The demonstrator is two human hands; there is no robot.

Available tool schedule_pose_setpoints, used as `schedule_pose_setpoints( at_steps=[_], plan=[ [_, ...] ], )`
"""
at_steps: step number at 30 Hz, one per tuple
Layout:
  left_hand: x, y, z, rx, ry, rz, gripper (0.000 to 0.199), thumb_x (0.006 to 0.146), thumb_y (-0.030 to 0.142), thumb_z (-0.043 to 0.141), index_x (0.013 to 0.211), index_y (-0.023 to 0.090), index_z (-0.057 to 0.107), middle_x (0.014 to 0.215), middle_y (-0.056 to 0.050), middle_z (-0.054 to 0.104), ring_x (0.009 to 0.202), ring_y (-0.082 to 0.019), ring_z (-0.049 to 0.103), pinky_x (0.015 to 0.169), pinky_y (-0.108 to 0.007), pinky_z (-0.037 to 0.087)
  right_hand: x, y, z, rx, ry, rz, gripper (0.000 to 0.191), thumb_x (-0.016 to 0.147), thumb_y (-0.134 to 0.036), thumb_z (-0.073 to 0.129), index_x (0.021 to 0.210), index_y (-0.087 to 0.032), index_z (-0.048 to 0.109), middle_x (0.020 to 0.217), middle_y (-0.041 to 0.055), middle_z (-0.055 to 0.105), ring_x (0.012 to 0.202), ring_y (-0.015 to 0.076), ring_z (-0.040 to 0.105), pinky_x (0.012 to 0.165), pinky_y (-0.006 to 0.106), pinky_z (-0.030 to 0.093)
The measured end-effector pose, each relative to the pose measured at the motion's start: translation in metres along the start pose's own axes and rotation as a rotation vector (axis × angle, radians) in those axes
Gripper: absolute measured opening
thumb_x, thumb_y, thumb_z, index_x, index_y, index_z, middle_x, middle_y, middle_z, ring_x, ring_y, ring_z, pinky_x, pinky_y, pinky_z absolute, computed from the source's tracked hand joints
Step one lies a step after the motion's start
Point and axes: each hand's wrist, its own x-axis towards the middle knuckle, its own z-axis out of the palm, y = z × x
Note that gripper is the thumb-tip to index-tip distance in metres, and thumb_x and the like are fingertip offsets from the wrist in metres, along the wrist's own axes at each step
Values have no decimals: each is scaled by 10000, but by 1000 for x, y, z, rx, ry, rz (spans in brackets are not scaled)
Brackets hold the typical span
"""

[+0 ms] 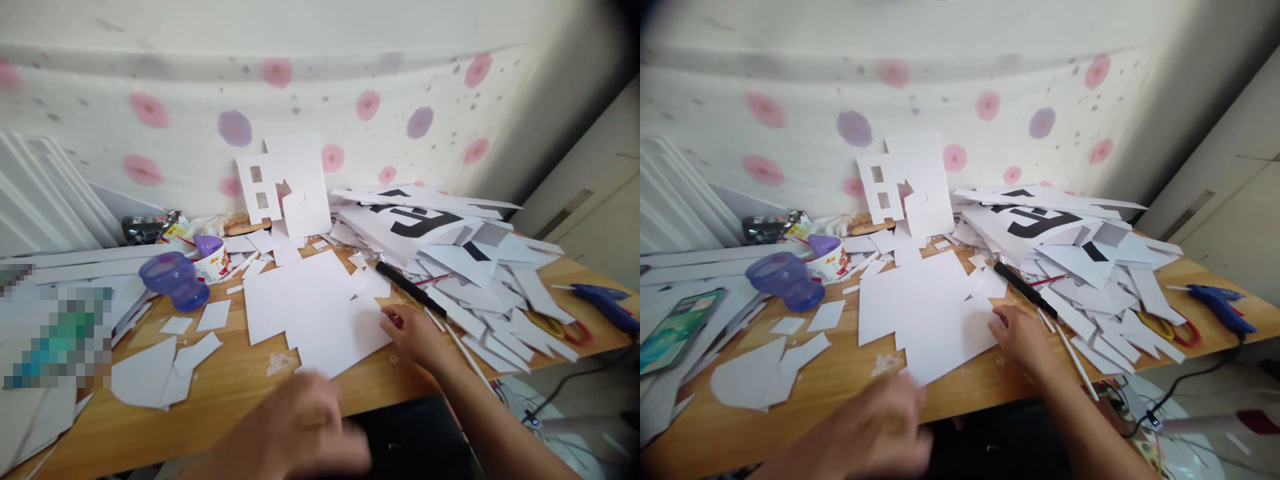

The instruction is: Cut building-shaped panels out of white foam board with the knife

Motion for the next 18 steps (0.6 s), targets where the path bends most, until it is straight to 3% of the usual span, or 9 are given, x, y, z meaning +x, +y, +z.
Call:
schedule_pose_setpoints(
  at_steps=[2, 4, 7, 12, 18],
  plan=[
    [13, -10, 12, 63, -81, -54, 587, 809, 393, 762, 1351, 292, 558, 1430, -123, 525, 1340, -393, 442, 1066, -622, 401, 2, 4, 2, 79, -20, 30, 336, 827, -362, 555, 1068, -165, 681, 963, 91, 723, 856, 238, 670, 758, 336, 476],
    [24, -15, 24, 254, -258, -160, 683, 789, 373, 772, 1407, 245, 509, 1520, -140, 432, 1423, -440, 308, 1096, -703, 293, 3, 6, 3, 176, -41, 47, 360, 844, -371, 535, 1116, -169, 658, 995, 82, 723, 871, 214, 683, 753, 312, 497],
    [33, -13, 38, 403, -376, -220, 676, 851, 331, 681, 1465, 195, 433, 1584, -148, 315, 1470, -411, 206, 1131, -667, 257, 1, 3, 2, 263, -50, 53, 355, 805, -343, 582, 1108, -178, 666, 1001, 75, 717, 887, 211, 673, 796, 322, 499],
    [44, -8, 50, 460, -336, -206, 580, 895, 285, 594, 1444, 160, 458, 1558, -172, 358, 1453, -393, 270, 1125, -624, 307, -3, -8, 1, 389, -42, 117, 276, 684, -285, 689, 944, -194, 714, 906, 76, 714, 836, 230, 637, 838, 385, 476],
    [58, -11, 54, 526, -251, -135, 643, 838, 250, 642, 1436, 102, 455, 1530, -193, 393, 1414, -415, 341, 1097, -599, 382, -7, -28, -3, 873, -182, 142, 409, 678, -409, 678, 1001, -158, 677, 994, 115, 727, 859, 227, 681, 810, 372, 529]
  ],
)
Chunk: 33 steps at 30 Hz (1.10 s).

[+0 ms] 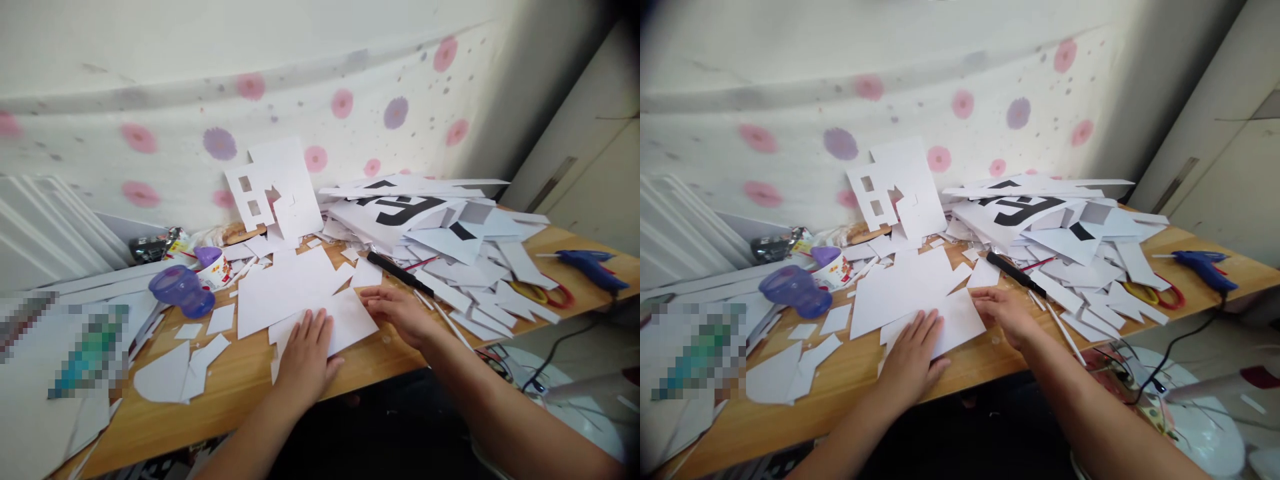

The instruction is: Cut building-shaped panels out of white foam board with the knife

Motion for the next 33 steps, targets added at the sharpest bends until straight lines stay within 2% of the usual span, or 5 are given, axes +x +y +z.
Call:
schedule_pose_setpoints(
  at_steps=[4, 9, 14, 22, 33],
  plan=[
    [2, -5, -26, 55, 165, 37, 604, 826, 18, 467, 1424, 99, 463, 1492, -151, 464, 1382, -327, 430, 1110, -480, 427, -7, -22, 6, 287, -38, -84, 425, 706, -452, 703, 1041, -192, 667, 1106, 118, 704, 899, 210, 679, 840, 363, 529],
    [-15, -12, -105, 37, 647, 140, 528, 892, 19, 377, 1390, 146, 499, 1285, -120, 662, 1115, -225, 672, 954, -332, 543, -13, -55, 13, 396, -187, -350, 331, 752, -368, 776, 1060, -270, 707, 1088, 50, 719, 963, 186, 668, 916, 350, 512],
    [-42, -15, -154, -391, 976, -235, 236, 885, 284, 620, 1080, 187, 712, 861, -32, 749, 727, -205, 698, 638, -254, 530, -20, -57, 17, 36, -163, -498, 244, 805, -431, 734, 974, -254, 735, 963, 65, 733, 912, 217, 683, 849, 360, 555],
    [-7, -32, -111, -1739, 987, -372, 435, 713, 324, 795, 1095, 171, 653, 984, -68, 749, 912, -254, 699, 809, -351, 534, -12, -18, 11, -323, 31, -659, 210, 851, -442, 662, 964, -276, 722, 986, 73, 720, 915, 249, 689, 797, 371, 590],
    [57, -89, -61, -1965, 755, -531, 361, 546, 204, 788, 878, 148, 656, 778, -30, 742, 653, -187, 661, 632, -283, 492, 55, -41, 70, -818, -130, -882, 239, 910, -193, 529, 1115, -214, 649, 1112, 103, 649, 982, 251, 631, 842, 434, 568]
  ],
)
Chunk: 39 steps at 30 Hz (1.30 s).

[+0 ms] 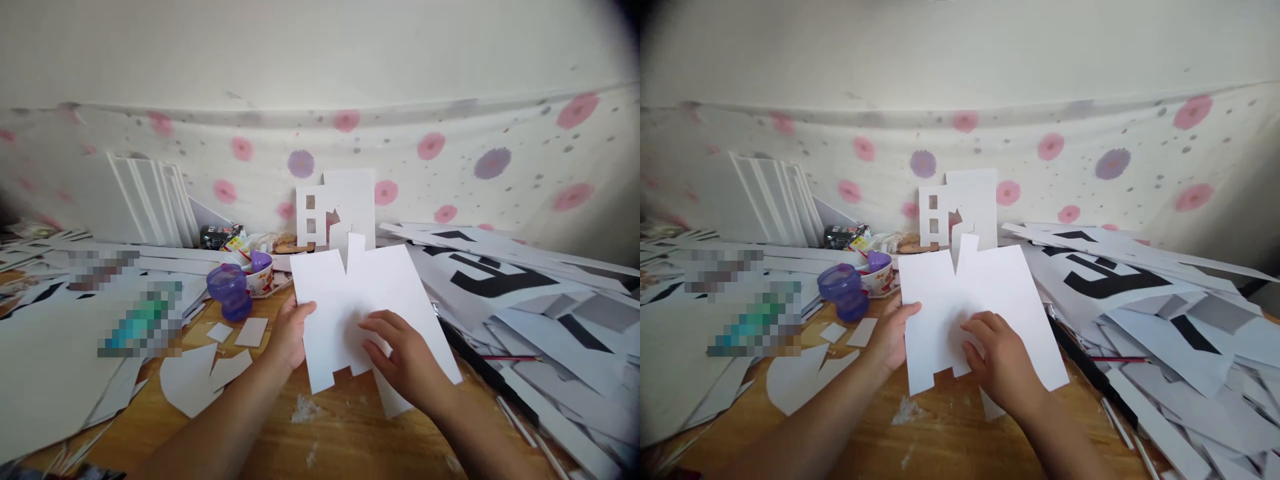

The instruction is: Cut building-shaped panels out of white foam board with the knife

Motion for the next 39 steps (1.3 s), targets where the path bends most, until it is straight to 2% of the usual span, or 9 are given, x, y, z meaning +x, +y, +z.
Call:
schedule_pose_setpoints(
  at_steps=[5, 9, 12, 14, 16, 19, 23, 30, 39],
  plan=[
    [24, 1, -15, 73, -72, -108, 426, 506, 177, 824, 909, 117, 697, 834, -78, 752, 703, -222, 675, 669, -324, 520, 47, 0, 22, -160, 67, -55, 279, 888, -151, 534, 1147, -167, 638, 1037, 119, 651, 947, 279, 599, 789, 454, 564],
    [24, -3, -25, 103, -72, -155, 436, 558, 255, 861, 940, 121, 700, 844, -86, 752, 701, -221, 674, 670, -331, 522, 75, -3, 26, -316, 115, -170, 519, 825, -197, 670, 1324, -128, 545, 1323, 190, 524, 1202, 358, 483, 992, 529, 478],
    [18, -7, -26, 119, -79, -158, 447, 585, 298, 865, 961, 129, 694, 805, -72, 745, 660, -202, 660, 646, -316, 509, 93, -10, 23, -358, -17, -165, 783, 764, -209, 743, 1466, -153, 400, 1501, 190, 366, 1365, 384, 348, 1099, 544, 384],
    [15, -8, -26, 131, -93, -146, 454, 593, 308, 865, 975, 137, 691, 810, -65, 744, 679, -200, 660, 651, -307, 504, 103, -17, 18, -357, -152, -103, 847, 753, -199, 745, 1503, -176, 351, 1517, 175, 363, 1350, 372, 385, 1076, 517, 412],
    [14, -8, -27, 141, -112, -136, 439, 602, 312, 858, 970, 140, 692, 810, -60, 741, 700, -202, 661, 652, -299, 499, 114, -24, 11, -363, -278, -72, 828, 756, -209, 740, 1497, -179, 371, 1469, 157, 439, 1294, 352, 446, 1046, 482, 434],
    [14, -6, -28, 144, -141, -141, 394, 591, 282, 843, 925, 136, 693, 771, -46, 728, 680, -190, 645, 641, -287, 487, 132, -35, -2, -424, -429, -137, 758, 758, -290, 764, 1443, -189, 457, 1329, 127, 566, 1222, 338, 496, 1047, 479, 405],
    [12, -4, -26, 119, -162, -165, 366, 558, 224, 804, 892, 138, 685, 757, -41, 722, 666, -186, 634, 642, -291, 482, 154, -44, -10, -543, -643, -141, 743, 731, -382, 798, 1391, -202, 510, 1134, 115, 639, 1043, 325, 590, 924, 463, 444],
    [11, -5, -23, 88, -152, -177, 413, 544, 213, 792, 930, 147, 659, 808, -48, 724, 714, -202, 648, 691, -313, 489, 163, -46, -4, -583, -700, -97, 666, 682, -392, 836, 1242, -159, 561, 1086, 123, 625, 1021, 314, 587, 804, 373, 447],
    [14, -8, -25, 64, -183, -187, 474, 548, 216, 802, 980, 150, 617, 804, -52, 724, 702, -209, 654, 681, -316, 497, 168, -50, -4, -517, -793, -53, 720, 636, -281, 844, 1260, -150, 509, 1162, 122, 590, 1035, 288, 574, 782, 338, 441]
  ],
)
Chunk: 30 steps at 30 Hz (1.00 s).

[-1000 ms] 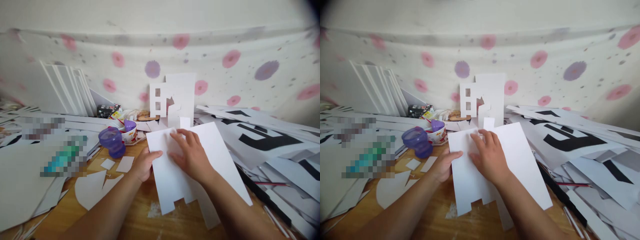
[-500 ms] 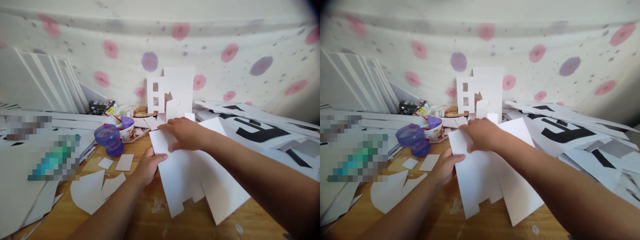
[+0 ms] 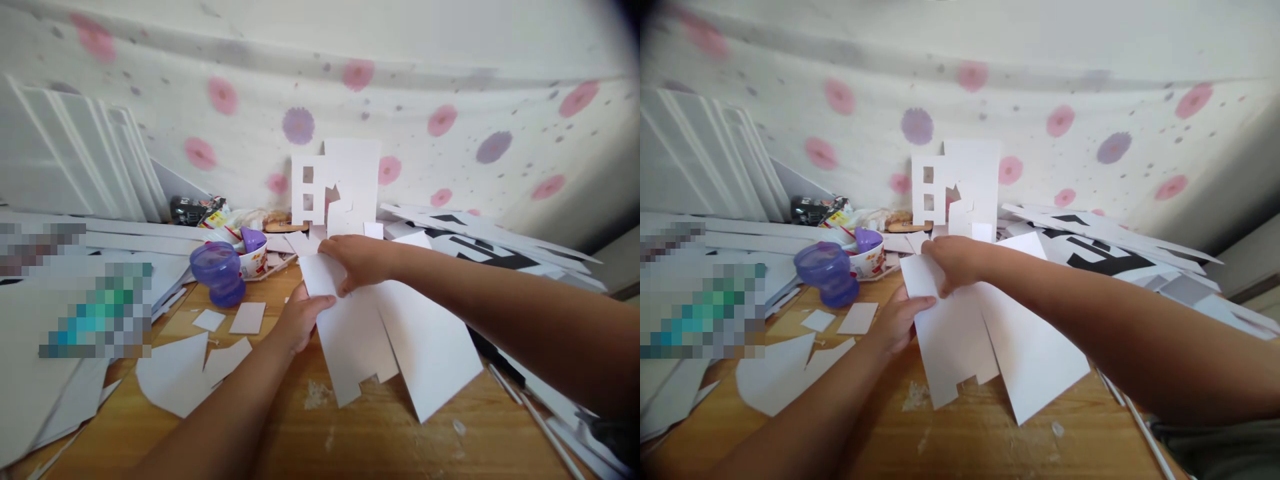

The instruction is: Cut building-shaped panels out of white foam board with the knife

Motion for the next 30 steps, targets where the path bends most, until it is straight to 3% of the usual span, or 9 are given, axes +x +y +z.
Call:
schedule_pose_setpoints(
  at_steps=[17, 21, 25, 30],
  plan=[
    [5, -14, 1, -108, 8, 21, 430, 562, 167, 742, 976, 178, 626, 821, -39, 719, 714, -216, 662, 663, -327, 512, 8, -1, 7, -21, -5, 57, 668, 573, -303, 831, 1153, -147, 537, 1094, 110, 595, 977, 285, 579, 722, 353, 460],
    [5, -17, 4, -142, -9, 48, 477, 645, 357, 794, 1053, 171, 629, 916, -75, 723, 769, -237, 683, 711, -367, 541, 8, -1, 7, -5, -3, 53, 670, 593, -316, 813, 1173, -146, 524, 1095, 112, 591, 987, 291, 576, 730, 362, 471],
    [5, -19, 8, -129, -22, 90, 640, 737, 651, 694, 1150, 169, 607, 1060, -133, 713, 877, -287, 698, 769, -421, 550, 7, -1, 6, 27, -46, 69, 720, 593, -304, 810, 1229, -152, 506, 1135, 114, 576, 991, 288, 579, 737, 364, 485],
    [8, -26, 4, -19, 95, 188, 559, 787, 659, 654, 1075, 181, 615, 974, -96, 713, 846, -259, 682, 736, -364, 526, 8, 2, 9, -2, -42, 95, 778, 603, -370, 832, 1265, -150, 487, 1165, 126, 558, 1057, 309, 560, 801, 388, 488]
  ],
)
